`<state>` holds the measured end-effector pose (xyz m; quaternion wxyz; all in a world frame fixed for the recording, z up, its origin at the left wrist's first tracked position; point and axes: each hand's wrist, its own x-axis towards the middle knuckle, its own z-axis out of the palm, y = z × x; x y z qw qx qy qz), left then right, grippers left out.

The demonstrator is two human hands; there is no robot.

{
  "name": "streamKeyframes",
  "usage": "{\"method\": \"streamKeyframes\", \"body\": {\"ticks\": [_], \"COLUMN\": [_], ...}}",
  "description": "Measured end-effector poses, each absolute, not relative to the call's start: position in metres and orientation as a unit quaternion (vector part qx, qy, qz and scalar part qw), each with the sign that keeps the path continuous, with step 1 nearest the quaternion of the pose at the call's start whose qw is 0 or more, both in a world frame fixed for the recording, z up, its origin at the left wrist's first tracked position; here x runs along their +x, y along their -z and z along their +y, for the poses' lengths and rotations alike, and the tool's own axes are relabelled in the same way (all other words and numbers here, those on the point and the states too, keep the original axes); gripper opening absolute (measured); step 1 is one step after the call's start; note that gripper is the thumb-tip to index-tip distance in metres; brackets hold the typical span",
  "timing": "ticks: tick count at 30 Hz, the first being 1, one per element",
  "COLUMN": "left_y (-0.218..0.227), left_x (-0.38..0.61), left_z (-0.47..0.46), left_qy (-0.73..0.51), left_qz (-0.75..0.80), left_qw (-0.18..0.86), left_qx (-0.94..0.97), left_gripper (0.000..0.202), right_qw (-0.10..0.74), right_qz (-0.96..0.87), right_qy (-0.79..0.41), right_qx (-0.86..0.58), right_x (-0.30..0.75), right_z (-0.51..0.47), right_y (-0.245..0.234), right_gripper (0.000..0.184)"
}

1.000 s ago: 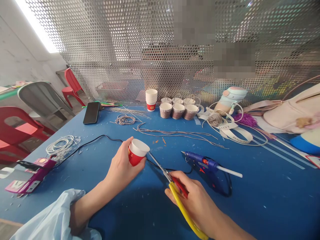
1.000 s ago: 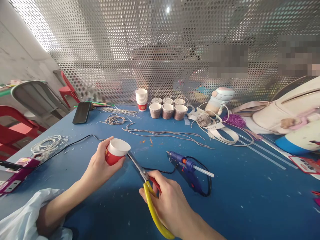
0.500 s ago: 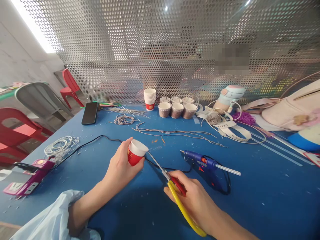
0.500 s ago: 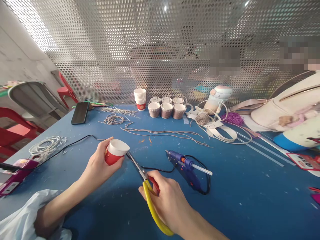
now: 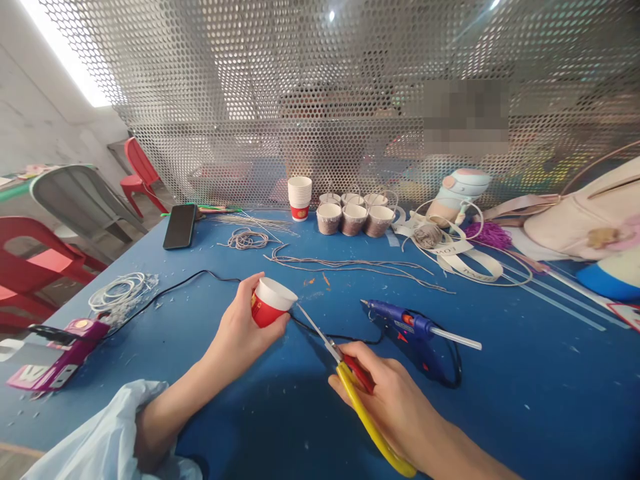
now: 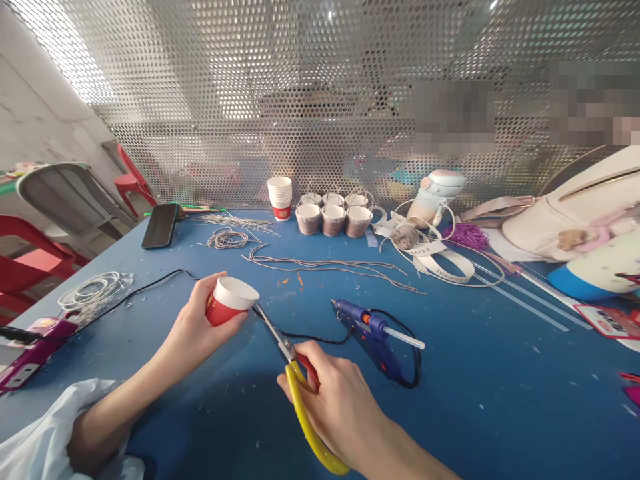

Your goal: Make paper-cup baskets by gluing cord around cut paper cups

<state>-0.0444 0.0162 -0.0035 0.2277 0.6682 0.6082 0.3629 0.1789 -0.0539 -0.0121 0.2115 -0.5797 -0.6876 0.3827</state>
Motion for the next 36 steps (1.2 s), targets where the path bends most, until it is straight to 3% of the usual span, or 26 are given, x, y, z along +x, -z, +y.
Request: {"method": "streamKeyframes", "body": {"ticks": [7,13,17,21,36], "left_y": [-0.010,-0.019,-0.022,-0.023,-0.018], "left_x": [-0.049,-0.049,-0.050,-0.052,-0.058], "left_z": [0.021,0.023,0.023,0.024,0.026], "left_qy": [-0.369,-0.376,-0.384,-0.368,-0.338], "left_qz": [0.582,0.555,0.552,0.544,0.565], "left_qw": [0.459,0.553,0.556,0.552,0.440], "left_qx": [0.561,0.494,0.489,0.513,0.611], "left_gripper": [0.071,0.072,0.058,0.054,0.055], "right_qw": [0.228,0.262,0.299,0.252,0.267], "right_qz": [-0.679,-0.600,-0.538,-0.526,-0.545], "right_qy": [-0.366,-0.522,-0.610,-0.663,-0.603], "right_qx": [-0.594,-0.547,-0.500,-0.469,-0.517], "right_x": [0.180,0.182,0.182,0.185,0.184], "right_z": [-0.050,-0.052,-0.051,-0.052,-0.052], "right_y": [0.011,0.008,0.006,0.007,0.000], "right_gripper": [0.022,0.025,0.047,0.067,0.037]}}
